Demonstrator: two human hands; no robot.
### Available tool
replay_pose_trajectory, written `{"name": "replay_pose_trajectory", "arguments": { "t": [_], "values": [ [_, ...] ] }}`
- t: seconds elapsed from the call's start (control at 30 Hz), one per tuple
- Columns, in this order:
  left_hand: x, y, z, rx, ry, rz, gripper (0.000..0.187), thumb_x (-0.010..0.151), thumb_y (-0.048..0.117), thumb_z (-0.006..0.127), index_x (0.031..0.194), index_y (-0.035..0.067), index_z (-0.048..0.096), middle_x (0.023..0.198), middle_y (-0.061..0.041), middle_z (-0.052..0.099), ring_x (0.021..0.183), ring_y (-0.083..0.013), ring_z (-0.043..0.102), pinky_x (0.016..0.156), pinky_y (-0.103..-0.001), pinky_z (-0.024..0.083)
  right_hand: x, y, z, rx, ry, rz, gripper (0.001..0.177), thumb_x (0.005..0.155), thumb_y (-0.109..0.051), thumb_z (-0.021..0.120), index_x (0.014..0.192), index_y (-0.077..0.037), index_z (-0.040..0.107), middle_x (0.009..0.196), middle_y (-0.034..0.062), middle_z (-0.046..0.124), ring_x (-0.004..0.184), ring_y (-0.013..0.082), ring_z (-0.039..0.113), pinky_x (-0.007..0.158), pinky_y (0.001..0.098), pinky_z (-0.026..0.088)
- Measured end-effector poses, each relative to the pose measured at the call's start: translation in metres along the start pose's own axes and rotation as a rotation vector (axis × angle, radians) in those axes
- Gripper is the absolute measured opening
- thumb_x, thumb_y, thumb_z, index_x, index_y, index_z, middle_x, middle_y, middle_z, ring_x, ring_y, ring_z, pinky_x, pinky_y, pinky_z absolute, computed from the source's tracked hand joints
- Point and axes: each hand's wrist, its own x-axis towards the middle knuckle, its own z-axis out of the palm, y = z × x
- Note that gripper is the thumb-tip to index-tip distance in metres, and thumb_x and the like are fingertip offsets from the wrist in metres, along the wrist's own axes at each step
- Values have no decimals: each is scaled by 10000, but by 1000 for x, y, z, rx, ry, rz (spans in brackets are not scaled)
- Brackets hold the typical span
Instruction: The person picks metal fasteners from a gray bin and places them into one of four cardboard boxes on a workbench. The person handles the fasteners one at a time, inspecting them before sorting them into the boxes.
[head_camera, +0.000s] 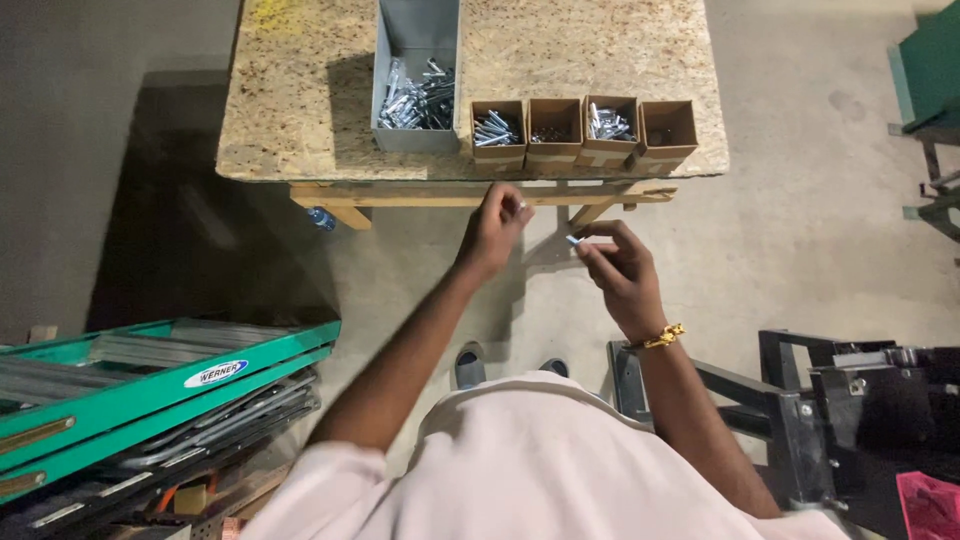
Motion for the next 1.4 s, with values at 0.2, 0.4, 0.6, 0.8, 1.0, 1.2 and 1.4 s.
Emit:
{"name": "replay_pose_trajectory", "arguments": {
  "t": [0.2,0.4,0.6,0.8,1.0,1.2,1.4],
  "values": [
    [156,-95,46,260,216,118,112,1008,-35,662,925,-43,738,834,-305,757,912,-495,802,802,-528,571,-17,-3,-22,59,149,61,148,1190,-126,698,1310,-38,700,643,-70,437,579,-14,364,536,186,247],
    [289,-206,87,561,152,-81,241,870,154,1014,1069,127,879,959,-109,821,973,-314,863,915,-450,673,-30,16,-47,104,294,95,148,1183,-142,713,1303,-57,707,646,-64,416,557,-16,358,505,170,255],
    [140,-29,107,-136,-151,203,405,922,249,1015,1241,111,806,1051,-42,651,980,-158,567,962,-336,503,-35,21,-62,202,362,179,129,1212,-194,688,1280,-85,695,651,-74,370,539,-5,340,495,163,244],
    [-3,84,72,-282,-531,207,449,910,218,1062,1320,188,884,1238,-79,807,850,-137,799,694,-211,629,-22,39,-62,400,87,252,173,1196,-248,686,1310,-119,670,641,-91,298,510,-3,271,475,149,257],
    [-3,62,76,-263,-395,163,453,859,224,1084,1271,182,899,1172,-55,884,892,-133,800,775,-252,656,-15,27,-55,518,-25,311,114,1198,-270,681,1252,-171,693,777,-49,455,498,-11,371,447,150,297],
    [25,79,100,-224,-465,245,386,843,273,1098,1181,213,920,1047,-48,880,963,-166,832,827,-287,675,-25,17,-80,583,17,330,162,1221,-270,624,1323,-148,660,680,-98,256,506,6,299,477,137,277],
    [136,-27,185,-128,-288,204,372,833,132,1089,1160,127,910,1012,-106,886,945,-248,870,812,-340,697,-61,20,-146,505,246,295,154,1210,-284,614,1235,-134,642,691,-123,323,558,-10,316,513,157,261]
  ]
}}
